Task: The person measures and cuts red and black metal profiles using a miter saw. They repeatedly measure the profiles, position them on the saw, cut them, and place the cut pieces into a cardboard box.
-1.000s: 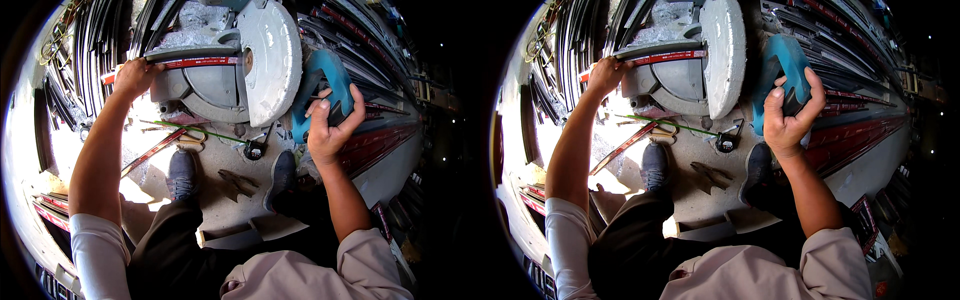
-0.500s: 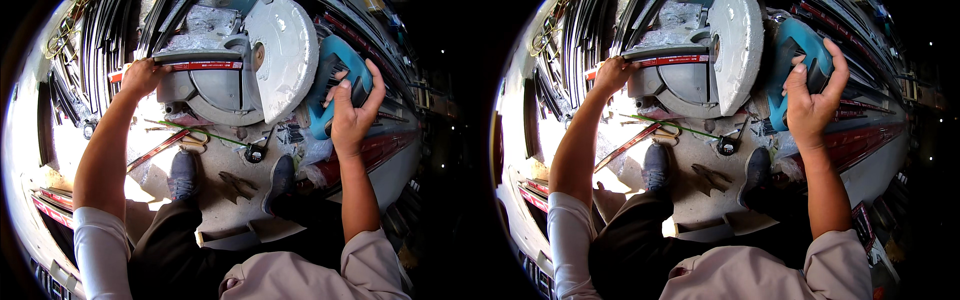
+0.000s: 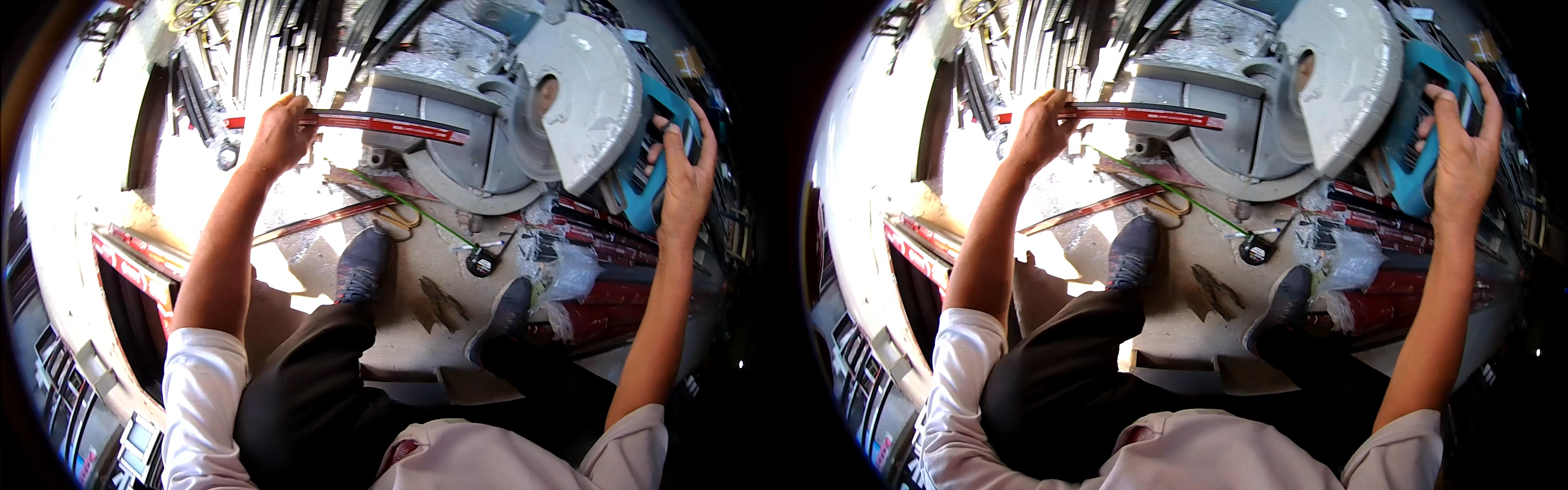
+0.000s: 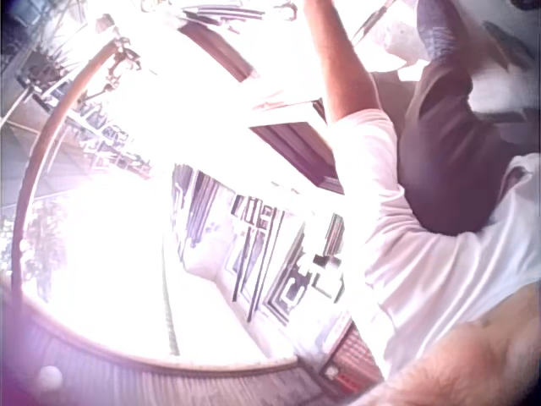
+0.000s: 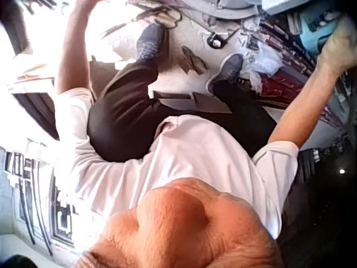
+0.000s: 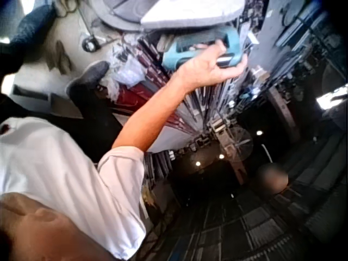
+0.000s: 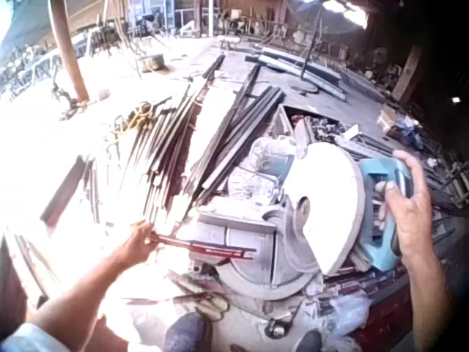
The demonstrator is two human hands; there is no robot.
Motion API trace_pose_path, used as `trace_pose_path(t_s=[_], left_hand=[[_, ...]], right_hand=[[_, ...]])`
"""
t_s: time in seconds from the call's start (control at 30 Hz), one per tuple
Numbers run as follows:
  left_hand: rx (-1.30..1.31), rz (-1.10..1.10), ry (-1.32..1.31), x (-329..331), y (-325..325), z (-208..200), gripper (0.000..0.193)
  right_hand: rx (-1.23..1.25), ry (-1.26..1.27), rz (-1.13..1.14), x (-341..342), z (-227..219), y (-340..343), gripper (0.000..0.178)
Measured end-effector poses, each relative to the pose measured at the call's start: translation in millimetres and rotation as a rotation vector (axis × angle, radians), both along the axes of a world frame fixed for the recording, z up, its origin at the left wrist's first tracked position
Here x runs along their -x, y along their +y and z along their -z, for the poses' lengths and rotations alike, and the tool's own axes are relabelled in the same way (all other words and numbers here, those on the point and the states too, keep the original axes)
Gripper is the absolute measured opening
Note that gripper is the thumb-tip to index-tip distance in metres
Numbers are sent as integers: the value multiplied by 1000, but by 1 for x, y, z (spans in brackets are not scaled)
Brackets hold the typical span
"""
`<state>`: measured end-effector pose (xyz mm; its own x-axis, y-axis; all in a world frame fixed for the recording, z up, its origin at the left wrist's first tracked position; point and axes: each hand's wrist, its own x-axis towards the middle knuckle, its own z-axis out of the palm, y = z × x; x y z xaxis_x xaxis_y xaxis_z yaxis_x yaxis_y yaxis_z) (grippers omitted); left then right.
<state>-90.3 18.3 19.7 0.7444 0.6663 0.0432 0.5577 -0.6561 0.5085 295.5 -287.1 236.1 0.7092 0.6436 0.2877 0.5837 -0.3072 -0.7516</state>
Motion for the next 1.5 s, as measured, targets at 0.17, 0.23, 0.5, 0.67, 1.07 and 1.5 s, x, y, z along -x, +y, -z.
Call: trace_pose_path(t_s=[0.17,0.23,0.5,0.67,1.07,1.5], left_hand=[[-193,-28,31,50,-11,-67,23],[-323,-83,145,74,-16,-90,28],[-646,-387,191,206,-36,-136,39],[-572,-591,255,294,-61,-143,42],[-376,-774,131,363,-114,-134,31],[-413,-746,101,387,-136,-155,26]], right_hand=[[98,-103,30,-32,5,-7,52],[114,-90,21,-45,5,-8,52],[178,-100,7,-87,3,6,52],[313,-340,41,-147,-2,27,55],[439,-750,-41,-335,-28,91,58],[203,116,-700,215,-44,147,46]])
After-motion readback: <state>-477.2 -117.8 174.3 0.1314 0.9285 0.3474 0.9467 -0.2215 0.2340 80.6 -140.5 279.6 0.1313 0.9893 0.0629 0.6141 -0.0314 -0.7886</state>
